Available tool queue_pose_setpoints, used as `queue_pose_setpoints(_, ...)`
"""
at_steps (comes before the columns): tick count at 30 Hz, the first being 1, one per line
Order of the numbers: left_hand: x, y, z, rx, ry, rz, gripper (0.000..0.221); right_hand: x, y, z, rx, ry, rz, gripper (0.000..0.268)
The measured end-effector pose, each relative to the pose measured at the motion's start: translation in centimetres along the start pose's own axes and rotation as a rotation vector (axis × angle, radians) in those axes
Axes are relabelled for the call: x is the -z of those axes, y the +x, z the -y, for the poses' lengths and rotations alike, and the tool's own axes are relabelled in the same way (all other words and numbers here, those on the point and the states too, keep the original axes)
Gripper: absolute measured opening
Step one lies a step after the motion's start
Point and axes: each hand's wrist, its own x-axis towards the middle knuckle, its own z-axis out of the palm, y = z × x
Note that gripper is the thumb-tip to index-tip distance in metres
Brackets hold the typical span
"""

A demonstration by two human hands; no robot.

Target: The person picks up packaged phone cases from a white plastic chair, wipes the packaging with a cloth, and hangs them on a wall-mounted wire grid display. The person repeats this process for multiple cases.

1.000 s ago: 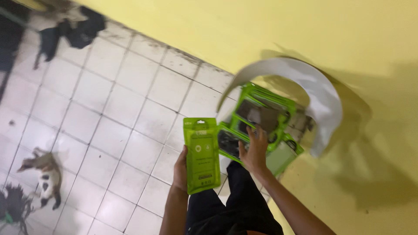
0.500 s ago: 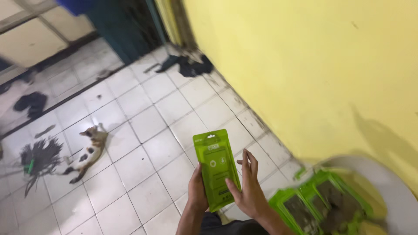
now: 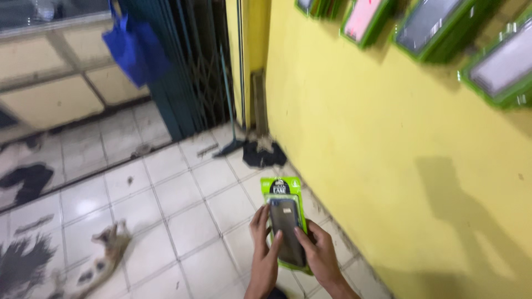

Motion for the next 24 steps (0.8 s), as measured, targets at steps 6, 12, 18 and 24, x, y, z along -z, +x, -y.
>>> queue_pose_setpoints(6, 3.4, 15.6, 7.8, 0.358, -0.07, 0.048, 0.071, -1.4, 16.4, 2.8, -0.037, 0.379, -0.056, 0.037)
queue_pose_setpoints(12, 2.0, 31.2, 7.5, 0.215, -0.264, 0.21, 0.056, -0.3, 29.3, 9.3, 0.228, 0.019, -0.082, 0.038)
queue_pose_setpoints(18, -4.8, 49.0, -3.1, -0.128, -0.275, 0.541, 0.052, 7.0, 38.6, 21.1, 0.315, -0.1, -0.21, 0.052)
queue_pose_setpoints(24, -16.5, 64.2, -16.0, -0.488, -0.426, 0.77, 0.053, 13.6, 41.8, 39.3, 0.717, -0.355, -0.592, 0.034)
